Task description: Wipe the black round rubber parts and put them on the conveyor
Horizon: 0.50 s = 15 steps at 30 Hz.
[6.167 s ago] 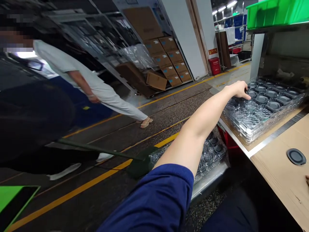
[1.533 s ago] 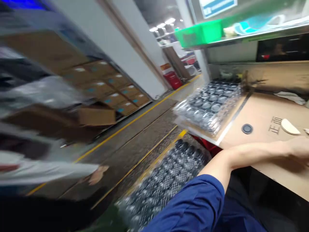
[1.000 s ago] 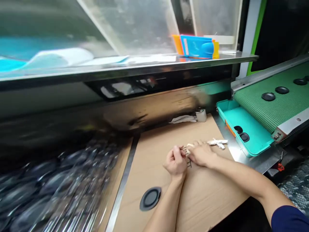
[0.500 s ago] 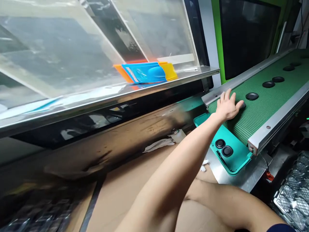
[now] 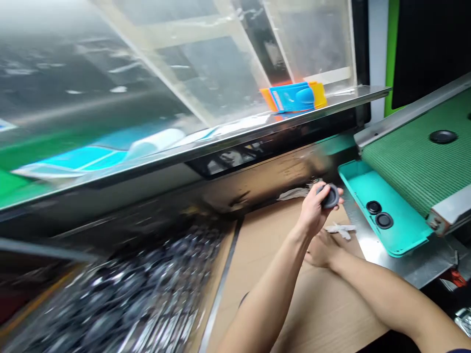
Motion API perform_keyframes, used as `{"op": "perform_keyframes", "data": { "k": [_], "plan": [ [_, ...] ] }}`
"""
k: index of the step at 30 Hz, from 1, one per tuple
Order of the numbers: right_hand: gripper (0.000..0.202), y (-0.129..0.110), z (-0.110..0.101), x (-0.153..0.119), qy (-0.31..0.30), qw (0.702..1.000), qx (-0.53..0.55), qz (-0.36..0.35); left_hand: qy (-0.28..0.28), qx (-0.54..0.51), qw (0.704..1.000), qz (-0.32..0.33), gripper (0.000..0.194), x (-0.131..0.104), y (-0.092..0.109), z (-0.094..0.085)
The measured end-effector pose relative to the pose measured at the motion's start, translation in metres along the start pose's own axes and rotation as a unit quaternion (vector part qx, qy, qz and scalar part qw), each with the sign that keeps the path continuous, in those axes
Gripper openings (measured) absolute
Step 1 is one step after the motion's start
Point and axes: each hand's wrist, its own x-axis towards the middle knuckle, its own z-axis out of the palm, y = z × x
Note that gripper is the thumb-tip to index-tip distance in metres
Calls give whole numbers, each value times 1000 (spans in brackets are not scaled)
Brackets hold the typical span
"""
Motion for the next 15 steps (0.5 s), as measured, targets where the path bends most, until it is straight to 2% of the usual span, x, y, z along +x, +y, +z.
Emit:
{"op": "perform_keyframes", "data": {
  "k": [3,6,10,15],
  "plan": [
    [32,1,-6,-1,-32,997,-64,9,84,-139,984,-71,43,-46,-10,-75],
    [35,2,-12,-1,-27,995,-100,3,153,-251,953,-68,52,-72,-26,-123],
    [43,6,-15,0,1,992,-128,20,179,-321,929,-36,48,-82,-36,-154],
    [45,8,-15,1,16,987,-159,12,187,-328,926,-17,48,-81,-38,-169]
  ]
}}
